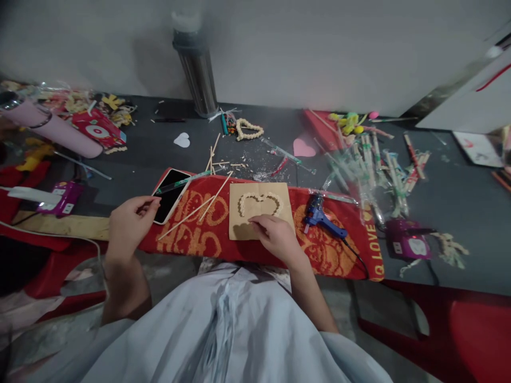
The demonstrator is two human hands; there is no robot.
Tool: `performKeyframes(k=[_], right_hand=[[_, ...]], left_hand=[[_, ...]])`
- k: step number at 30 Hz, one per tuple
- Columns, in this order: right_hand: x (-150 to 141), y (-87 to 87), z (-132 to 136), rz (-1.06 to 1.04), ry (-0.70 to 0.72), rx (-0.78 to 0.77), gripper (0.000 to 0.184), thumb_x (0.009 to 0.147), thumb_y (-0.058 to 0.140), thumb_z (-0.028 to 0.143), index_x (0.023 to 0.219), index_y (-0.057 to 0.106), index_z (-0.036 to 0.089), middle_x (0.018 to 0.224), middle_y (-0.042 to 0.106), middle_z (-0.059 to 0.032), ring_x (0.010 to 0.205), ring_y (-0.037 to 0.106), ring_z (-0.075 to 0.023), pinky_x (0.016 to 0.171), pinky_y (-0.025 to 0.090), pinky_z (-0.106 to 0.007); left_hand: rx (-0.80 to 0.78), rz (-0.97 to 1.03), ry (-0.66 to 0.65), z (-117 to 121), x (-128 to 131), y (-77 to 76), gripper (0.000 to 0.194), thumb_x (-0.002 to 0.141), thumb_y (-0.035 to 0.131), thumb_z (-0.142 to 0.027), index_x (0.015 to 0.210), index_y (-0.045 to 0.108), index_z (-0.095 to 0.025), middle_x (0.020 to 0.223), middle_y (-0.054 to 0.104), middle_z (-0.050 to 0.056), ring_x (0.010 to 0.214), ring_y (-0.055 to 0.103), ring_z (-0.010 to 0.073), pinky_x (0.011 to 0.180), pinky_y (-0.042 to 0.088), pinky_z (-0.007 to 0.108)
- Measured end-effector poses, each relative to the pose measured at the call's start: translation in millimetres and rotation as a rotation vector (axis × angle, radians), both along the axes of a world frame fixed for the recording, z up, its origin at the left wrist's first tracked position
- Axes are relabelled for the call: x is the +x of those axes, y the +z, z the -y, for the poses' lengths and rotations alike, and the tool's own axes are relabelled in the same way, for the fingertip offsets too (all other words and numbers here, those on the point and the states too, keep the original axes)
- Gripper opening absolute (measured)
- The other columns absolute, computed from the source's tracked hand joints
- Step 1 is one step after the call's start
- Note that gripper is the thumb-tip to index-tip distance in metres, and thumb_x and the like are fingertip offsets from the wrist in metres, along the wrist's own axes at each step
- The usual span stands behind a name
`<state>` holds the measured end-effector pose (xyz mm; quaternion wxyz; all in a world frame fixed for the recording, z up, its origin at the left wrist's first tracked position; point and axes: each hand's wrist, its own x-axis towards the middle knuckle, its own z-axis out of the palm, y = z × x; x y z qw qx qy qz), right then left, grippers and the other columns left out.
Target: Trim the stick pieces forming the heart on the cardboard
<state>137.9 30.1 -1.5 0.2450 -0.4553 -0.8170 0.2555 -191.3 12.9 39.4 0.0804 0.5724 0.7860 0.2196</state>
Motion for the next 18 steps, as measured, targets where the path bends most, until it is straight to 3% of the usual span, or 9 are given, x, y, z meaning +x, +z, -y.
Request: performKeyframes(k=[13,18], right_hand=[[-3.4,-0.4,-0.3,0.008,0.032,0.007,0.021,0.09,0.046,0.024,0.097,0.066,0.02,0.093,0.072,-0.0074,0.082,0.067,-0.0182,0.072,0.051,-0.03],[-2.9,-0.2,-0.2,0.028,0.035,0.016,0.021,0.091,0.046,0.025,0.097,0.065,0.02,0.093,0.072,-0.0071,0.083,0.067,-0.0186,0.073,0.051,-0.03]], left_hand=[[-0.032,-0.059,-0.007,-0.1,6.1,3.8,0.032,0.084,0.045,-0.039,0.094,0.069,-0.019,0.085,0.069,0.005,0.072,0.06,0.0156,0.067,0.043,0.027],[-0.072,-0.167,0.037,0.8,0.5,10.1,0.031,0.085,0.045,-0.037,0.095,0.069,-0.02,0.086,0.069,0.006,0.076,0.061,0.018,0.067,0.042,0.028]])
